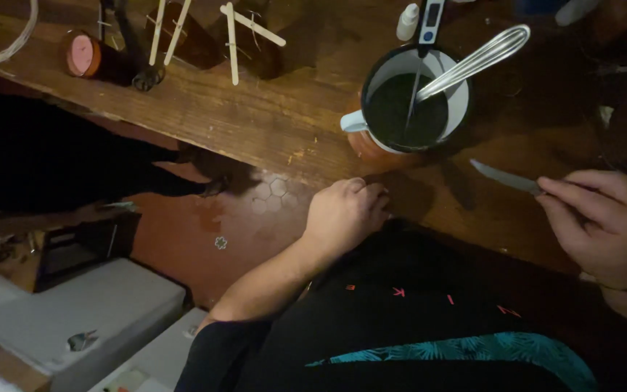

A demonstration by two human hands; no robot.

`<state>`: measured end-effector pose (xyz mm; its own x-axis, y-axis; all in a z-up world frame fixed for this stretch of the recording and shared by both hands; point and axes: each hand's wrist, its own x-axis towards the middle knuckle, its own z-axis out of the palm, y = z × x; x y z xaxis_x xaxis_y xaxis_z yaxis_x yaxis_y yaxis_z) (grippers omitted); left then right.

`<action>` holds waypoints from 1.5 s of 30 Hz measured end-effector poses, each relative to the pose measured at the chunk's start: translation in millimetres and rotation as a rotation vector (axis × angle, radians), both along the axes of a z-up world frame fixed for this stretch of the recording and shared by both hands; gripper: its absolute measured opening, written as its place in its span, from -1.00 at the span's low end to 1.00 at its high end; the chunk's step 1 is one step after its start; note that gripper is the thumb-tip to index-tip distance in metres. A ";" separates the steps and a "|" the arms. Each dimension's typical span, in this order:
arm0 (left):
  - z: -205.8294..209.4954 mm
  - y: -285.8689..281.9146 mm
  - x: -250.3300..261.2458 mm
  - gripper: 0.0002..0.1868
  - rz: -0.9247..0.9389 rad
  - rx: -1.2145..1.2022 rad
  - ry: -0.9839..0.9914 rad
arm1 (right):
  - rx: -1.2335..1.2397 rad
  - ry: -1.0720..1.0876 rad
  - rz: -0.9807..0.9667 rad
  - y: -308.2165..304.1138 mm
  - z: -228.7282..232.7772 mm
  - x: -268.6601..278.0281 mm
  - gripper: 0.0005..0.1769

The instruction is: Stirring melted wax, checking temperature, and adding fragrance oil during candle production

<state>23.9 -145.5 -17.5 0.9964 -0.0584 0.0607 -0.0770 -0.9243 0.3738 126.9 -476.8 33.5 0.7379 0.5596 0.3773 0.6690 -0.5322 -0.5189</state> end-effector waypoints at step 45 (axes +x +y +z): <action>32.0 -23.5 17.7 -0.89 -0.052 0.252 0.176 | -0.209 -0.057 -0.159 -31.7 -45.7 0.2 -0.69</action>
<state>41.6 -169.1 14.5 0.9857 -0.1005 -0.1350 -0.0807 -0.9861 0.1452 127.1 -508.5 -12.2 0.8033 0.5089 0.3094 0.5938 -0.7244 -0.3502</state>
